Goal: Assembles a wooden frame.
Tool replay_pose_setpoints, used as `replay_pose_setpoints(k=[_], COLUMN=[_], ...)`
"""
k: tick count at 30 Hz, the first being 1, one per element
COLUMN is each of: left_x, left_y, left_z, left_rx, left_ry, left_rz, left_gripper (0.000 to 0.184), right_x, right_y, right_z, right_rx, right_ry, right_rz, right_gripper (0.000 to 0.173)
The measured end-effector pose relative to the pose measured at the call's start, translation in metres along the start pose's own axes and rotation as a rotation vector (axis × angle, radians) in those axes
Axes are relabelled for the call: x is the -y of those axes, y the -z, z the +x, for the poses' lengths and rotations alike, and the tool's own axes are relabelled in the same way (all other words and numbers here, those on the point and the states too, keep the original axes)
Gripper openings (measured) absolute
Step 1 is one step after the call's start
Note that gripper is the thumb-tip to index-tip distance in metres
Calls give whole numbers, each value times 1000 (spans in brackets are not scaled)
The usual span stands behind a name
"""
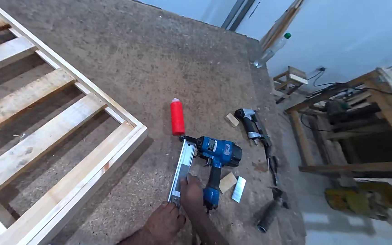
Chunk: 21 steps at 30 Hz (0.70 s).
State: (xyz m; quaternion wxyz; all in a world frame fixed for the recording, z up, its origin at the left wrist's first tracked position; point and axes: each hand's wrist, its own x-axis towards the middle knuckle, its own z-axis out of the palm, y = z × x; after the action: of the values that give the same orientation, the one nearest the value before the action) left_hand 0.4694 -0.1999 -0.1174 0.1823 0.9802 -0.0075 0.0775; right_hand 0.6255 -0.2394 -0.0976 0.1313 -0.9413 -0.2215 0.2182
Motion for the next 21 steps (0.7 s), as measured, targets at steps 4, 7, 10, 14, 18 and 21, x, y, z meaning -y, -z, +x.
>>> replay_pose_setpoints(k=[4, 7, 10, 14, 18, 21], left_x=[0, 4, 14, 16, 13, 14], left_y=[5, 28, 44, 55, 86, 128], left_z=[0, 23, 41, 24, -35, -99], left_rx=[5, 236, 400, 392, 77, -109], left_ry=[39, 180, 226, 252, 392, 685], left_rz=[23, -104, -195, -258, -312, -252], left_gripper=[10, 18, 25, 39, 26, 27], right_x=[6, 2, -29, -104, -127, -120], right_y=[17, 62, 94, 77, 51, 65], right_z=[5, 9, 21, 73, 104, 93], right_rx=[155, 186, -91, -123, 114, 153], right_ry=[74, 72, -36, -233, -189, -114], right_rz=[-97, -61, 82, 334, 840, 813], right_gripper=[59, 53, 45, 56, 47, 47])
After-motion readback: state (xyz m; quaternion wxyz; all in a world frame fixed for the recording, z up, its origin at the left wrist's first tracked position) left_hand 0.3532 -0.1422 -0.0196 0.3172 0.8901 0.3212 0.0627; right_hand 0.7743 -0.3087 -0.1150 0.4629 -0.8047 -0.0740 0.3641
